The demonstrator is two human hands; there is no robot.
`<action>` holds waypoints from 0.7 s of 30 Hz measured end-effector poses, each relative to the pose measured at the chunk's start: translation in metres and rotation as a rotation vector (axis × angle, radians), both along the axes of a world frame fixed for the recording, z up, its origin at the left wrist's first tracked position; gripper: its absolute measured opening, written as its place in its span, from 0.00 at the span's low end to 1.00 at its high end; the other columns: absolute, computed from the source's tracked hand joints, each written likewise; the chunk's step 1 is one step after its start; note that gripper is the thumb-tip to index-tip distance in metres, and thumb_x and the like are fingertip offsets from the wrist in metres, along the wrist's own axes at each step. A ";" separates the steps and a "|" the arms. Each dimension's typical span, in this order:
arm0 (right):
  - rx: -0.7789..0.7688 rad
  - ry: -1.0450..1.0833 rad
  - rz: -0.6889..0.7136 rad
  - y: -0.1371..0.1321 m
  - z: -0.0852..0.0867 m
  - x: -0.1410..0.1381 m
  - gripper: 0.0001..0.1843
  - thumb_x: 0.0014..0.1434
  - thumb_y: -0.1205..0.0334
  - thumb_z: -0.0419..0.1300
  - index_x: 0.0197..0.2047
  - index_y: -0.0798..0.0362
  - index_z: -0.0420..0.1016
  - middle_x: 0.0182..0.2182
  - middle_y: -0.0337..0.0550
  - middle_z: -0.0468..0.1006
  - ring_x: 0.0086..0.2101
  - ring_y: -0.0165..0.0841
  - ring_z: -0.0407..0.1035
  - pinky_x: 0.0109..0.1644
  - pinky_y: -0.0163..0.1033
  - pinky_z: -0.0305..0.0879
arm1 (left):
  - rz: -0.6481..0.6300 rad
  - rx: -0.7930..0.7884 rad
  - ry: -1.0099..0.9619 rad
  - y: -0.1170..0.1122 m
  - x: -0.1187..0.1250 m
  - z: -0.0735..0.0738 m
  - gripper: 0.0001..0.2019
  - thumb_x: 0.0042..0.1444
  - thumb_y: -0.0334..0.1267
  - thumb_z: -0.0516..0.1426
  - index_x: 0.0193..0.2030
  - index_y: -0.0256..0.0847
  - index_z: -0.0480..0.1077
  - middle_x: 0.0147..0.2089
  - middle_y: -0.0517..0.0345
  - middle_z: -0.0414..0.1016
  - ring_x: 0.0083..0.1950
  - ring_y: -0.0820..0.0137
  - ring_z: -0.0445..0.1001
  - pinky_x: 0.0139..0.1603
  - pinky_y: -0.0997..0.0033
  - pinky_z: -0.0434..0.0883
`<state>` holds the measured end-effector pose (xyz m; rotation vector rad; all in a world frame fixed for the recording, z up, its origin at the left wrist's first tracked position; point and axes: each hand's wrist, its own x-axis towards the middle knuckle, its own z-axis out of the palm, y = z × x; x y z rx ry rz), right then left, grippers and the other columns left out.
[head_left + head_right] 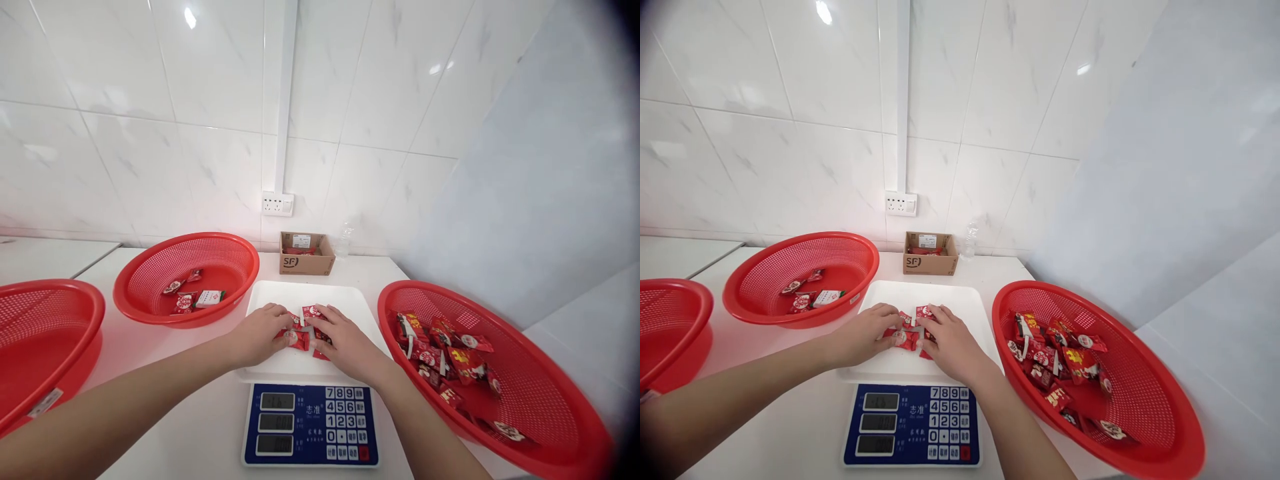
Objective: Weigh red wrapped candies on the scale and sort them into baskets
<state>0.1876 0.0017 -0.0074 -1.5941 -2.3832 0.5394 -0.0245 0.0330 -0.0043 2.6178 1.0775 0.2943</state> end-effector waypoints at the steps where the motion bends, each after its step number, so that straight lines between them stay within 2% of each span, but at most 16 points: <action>1: 0.009 0.021 0.017 -0.001 0.000 0.002 0.24 0.60 0.56 0.51 0.59 0.48 0.65 0.64 0.44 0.54 0.63 0.41 0.45 0.64 0.49 0.45 | -0.007 -0.006 -0.004 0.000 0.000 0.001 0.08 0.59 0.38 0.53 0.43 0.40 0.70 0.47 0.51 0.71 0.52 0.60 0.66 0.52 0.60 0.65; 5: -0.011 0.110 0.058 -0.005 0.004 0.006 0.21 0.58 0.61 0.53 0.55 0.46 0.69 0.62 0.43 0.58 0.60 0.37 0.52 0.63 0.44 0.49 | 0.000 -0.052 -0.030 -0.001 0.001 0.004 0.07 0.55 0.34 0.55 0.41 0.42 0.69 0.46 0.54 0.72 0.52 0.62 0.67 0.50 0.62 0.66; 8: -0.027 0.116 -0.059 -0.010 0.009 0.009 0.23 0.58 0.59 0.53 0.57 0.46 0.66 0.63 0.44 0.55 0.60 0.39 0.53 0.61 0.45 0.52 | 0.039 -0.074 -0.064 -0.001 0.003 0.006 0.10 0.54 0.33 0.55 0.44 0.43 0.67 0.48 0.54 0.72 0.53 0.61 0.67 0.51 0.62 0.66; 10: -0.003 0.120 -0.150 -0.013 0.010 0.011 0.24 0.58 0.56 0.53 0.58 0.46 0.65 0.62 0.45 0.59 0.58 0.40 0.56 0.59 0.47 0.55 | 0.055 -0.079 -0.108 -0.002 0.005 0.005 0.12 0.55 0.35 0.55 0.47 0.43 0.65 0.51 0.53 0.70 0.55 0.61 0.66 0.52 0.60 0.65; 13: -0.018 0.176 -0.201 -0.016 0.009 0.010 0.22 0.57 0.58 0.53 0.56 0.45 0.67 0.53 0.44 0.69 0.50 0.39 0.66 0.53 0.45 0.61 | 0.030 -0.094 -0.161 -0.003 0.010 0.001 0.19 0.57 0.39 0.54 0.56 0.42 0.59 0.59 0.50 0.64 0.62 0.60 0.59 0.58 0.57 0.61; 16: -0.041 0.253 -0.209 -0.017 0.004 0.003 0.21 0.55 0.64 0.54 0.53 0.46 0.69 0.47 0.44 0.71 0.45 0.37 0.69 0.50 0.42 0.63 | -0.014 -0.173 -0.194 -0.004 0.018 -0.004 0.27 0.58 0.43 0.53 0.62 0.40 0.51 0.65 0.44 0.53 0.68 0.58 0.48 0.62 0.55 0.58; 19: -0.004 0.343 -0.202 -0.017 0.001 -0.005 0.21 0.56 0.67 0.51 0.53 0.48 0.69 0.49 0.44 0.70 0.45 0.35 0.69 0.51 0.42 0.64 | -0.051 -0.259 -0.229 -0.003 0.025 -0.008 0.31 0.58 0.47 0.51 0.65 0.38 0.48 0.67 0.41 0.50 0.68 0.59 0.47 0.63 0.55 0.57; 21: 0.012 0.401 -0.192 -0.018 0.000 -0.006 0.21 0.58 0.67 0.49 0.54 0.48 0.68 0.51 0.45 0.68 0.43 0.33 0.70 0.50 0.42 0.65 | -0.053 -0.259 -0.198 -0.003 0.027 -0.009 0.33 0.58 0.50 0.51 0.65 0.37 0.47 0.67 0.41 0.49 0.69 0.57 0.44 0.65 0.52 0.54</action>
